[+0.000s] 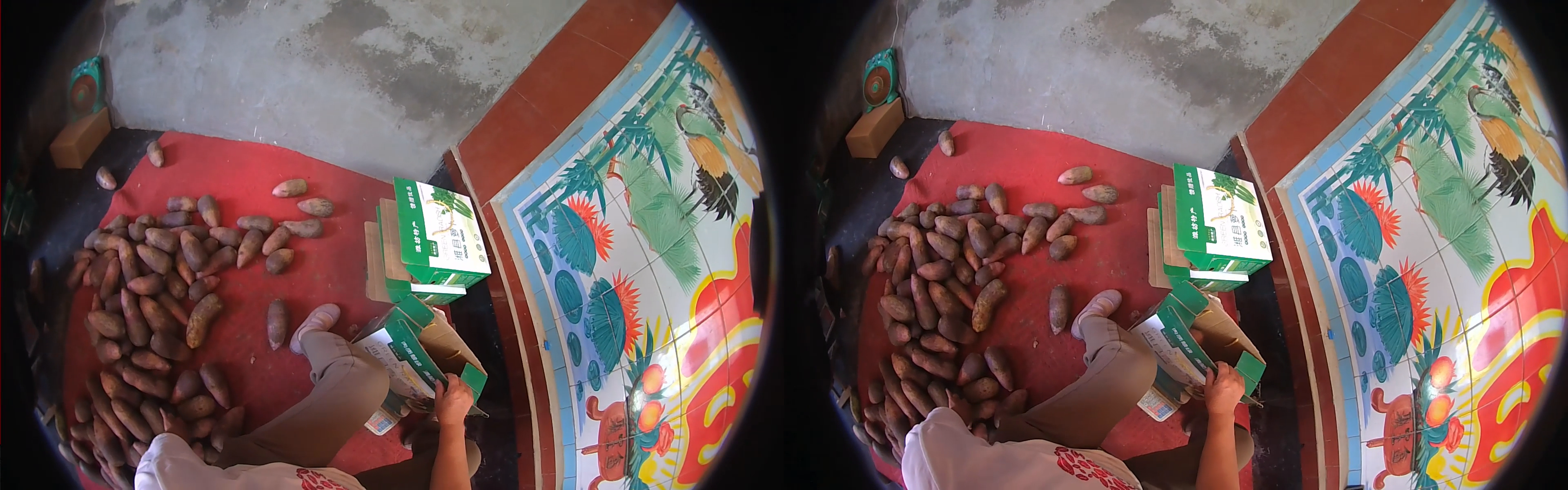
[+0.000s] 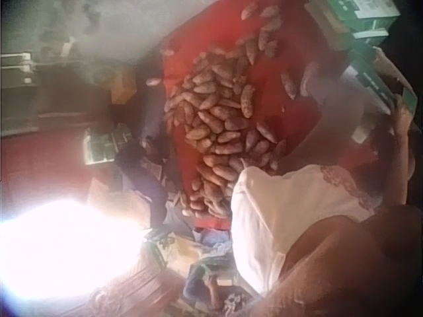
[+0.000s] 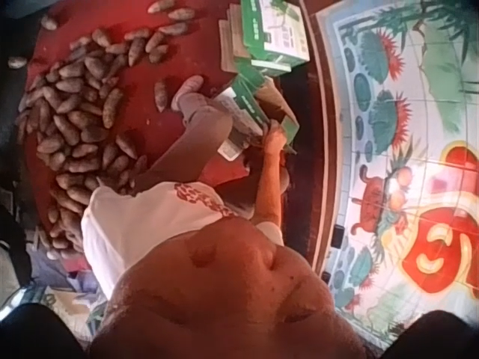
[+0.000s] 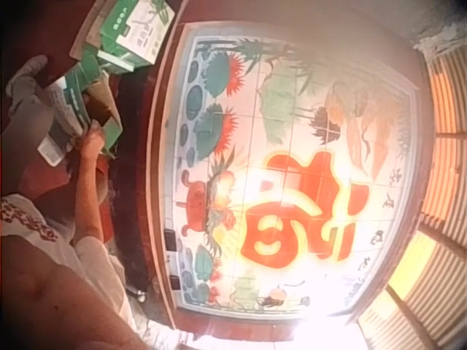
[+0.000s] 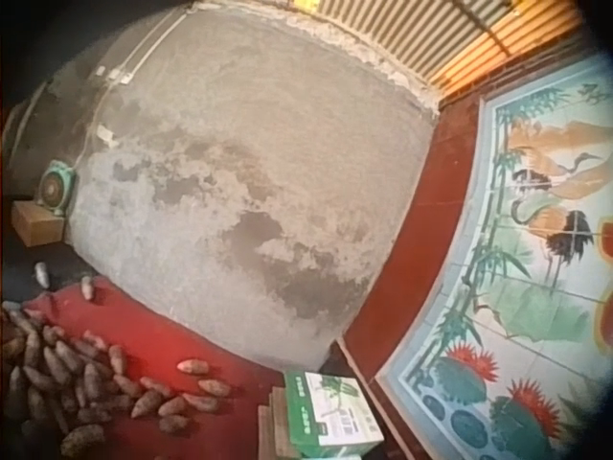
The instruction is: Sorting sweet potatoes and placing them into cardboard boxes.
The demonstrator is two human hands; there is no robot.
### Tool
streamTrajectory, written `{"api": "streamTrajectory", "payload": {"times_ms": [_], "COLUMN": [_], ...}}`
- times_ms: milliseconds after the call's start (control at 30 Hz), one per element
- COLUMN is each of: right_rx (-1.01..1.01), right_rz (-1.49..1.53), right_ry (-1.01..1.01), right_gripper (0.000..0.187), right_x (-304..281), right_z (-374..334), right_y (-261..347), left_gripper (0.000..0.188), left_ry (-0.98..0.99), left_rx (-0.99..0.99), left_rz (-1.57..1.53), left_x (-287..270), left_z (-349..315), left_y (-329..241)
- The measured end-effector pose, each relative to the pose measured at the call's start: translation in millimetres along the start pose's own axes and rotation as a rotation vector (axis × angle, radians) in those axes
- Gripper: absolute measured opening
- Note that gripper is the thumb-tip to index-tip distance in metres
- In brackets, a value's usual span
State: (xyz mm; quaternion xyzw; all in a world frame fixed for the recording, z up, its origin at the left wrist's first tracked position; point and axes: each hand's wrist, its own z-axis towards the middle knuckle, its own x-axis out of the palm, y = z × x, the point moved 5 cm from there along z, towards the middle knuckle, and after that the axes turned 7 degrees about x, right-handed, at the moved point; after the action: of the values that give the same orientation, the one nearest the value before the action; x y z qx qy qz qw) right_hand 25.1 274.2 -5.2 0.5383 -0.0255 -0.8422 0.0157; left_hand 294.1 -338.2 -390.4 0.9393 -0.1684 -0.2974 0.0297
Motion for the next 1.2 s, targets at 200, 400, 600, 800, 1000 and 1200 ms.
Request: {"api": "streamTrajectory", "payload": {"times_ms": [200, 400, 600, 800, 1000, 1200], "right_rx": [0.038, 0.037, 0.045, 0.014, 0.038, 0.029], "right_rz": [-0.008, 0.011, 0.000, -0.001, -0.014, -0.001], "right_ry": [-0.004, -0.018, -0.025, -0.016, -0.056, -0.050], "right_gripper": [0.027, 0.027, 0.027, 0.027, 0.026, 0.025], "right_x": [1.0, 1.7, 1.3, 2.1, 0.8, 2.9], "right_z": [0.7, -0.2, -0.9, 0.3, 0.3, 2.5], "right_y": [-1.0, 0.1, -1.3, 1.2, 1.0, 2.9], "left_gripper": [0.033, 0.033, 0.036, 0.037, 0.045, 0.070], "left_ry": [-0.028, -0.061, 0.016, 0.059, 0.055, 0.066], "left_rx": [0.004, 0.003, -0.113, -0.092, -0.269, -0.131], "left_rz": [0.075, 0.131, 0.190, 0.309, -0.049, -0.407], "left_x": [14.2, 25.3, 35.4, 23.5, 5.8, -74.4], "left_z": [0.4, -1.8, 14.5, -0.9, -10.4, -38.2], "left_y": [6.2, 16.3, 17.8, 19.3, 37.0, 8.5]}}
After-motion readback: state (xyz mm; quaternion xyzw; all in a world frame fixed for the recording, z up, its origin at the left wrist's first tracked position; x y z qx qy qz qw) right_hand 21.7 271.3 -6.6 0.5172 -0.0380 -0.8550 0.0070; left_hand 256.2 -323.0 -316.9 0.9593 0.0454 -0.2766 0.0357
